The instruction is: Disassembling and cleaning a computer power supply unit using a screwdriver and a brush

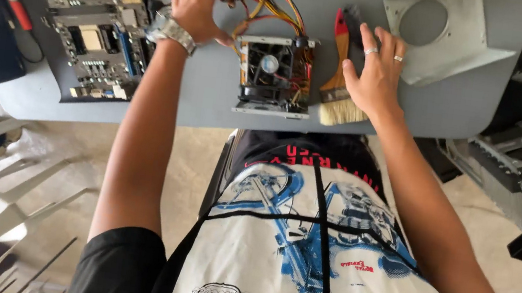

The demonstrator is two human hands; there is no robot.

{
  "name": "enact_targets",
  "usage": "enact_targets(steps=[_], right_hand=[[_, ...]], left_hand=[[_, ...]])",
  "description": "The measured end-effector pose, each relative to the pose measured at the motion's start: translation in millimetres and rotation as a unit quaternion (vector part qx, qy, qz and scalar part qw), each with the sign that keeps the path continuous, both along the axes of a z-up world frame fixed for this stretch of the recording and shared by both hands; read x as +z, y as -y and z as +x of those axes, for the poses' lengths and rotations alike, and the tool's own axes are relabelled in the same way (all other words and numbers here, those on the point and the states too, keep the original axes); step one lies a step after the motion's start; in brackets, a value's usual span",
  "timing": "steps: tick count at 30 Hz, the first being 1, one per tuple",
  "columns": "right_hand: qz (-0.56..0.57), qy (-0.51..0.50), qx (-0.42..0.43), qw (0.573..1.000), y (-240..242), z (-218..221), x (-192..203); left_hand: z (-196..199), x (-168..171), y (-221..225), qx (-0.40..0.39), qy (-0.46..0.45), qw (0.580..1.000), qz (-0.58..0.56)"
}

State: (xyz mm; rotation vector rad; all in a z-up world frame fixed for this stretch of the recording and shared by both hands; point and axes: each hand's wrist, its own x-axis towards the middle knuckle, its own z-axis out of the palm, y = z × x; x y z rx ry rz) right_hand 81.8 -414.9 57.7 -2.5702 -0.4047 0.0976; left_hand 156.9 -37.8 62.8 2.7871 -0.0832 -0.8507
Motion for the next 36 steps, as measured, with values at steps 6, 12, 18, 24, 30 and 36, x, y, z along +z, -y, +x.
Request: enact_targets(steps=[6,12,18,24,30,36], right_hand=[[0.045,-0.003,0.054,0.998,53,-42,11],[-0.041,-0.227,0.075,0.970,46,-49,12],[-0.088,-0.276,0.085,0.953,34,-42,0],[-0.065,-0.314,0.088,0.943,32,-43,-9],[-0.076,-0.307,0.087,0.945,28,-47,-14],[-0.066,-0.332,0.087,0.937,29,-46,-8]], left_hand=[[-1,-34,-12,-0.022,0.172,0.984,0.048],[3,48,48,0.032,-0.086,0.996,0.015],[-8,23,35,-0.050,0.028,0.996,0.070],[-23,31,27,-0.098,0.164,0.978,0.085],[-19,25,18,-0.021,0.204,0.978,-0.040],[4,23,10,-0.028,0.241,0.968,-0.065]])
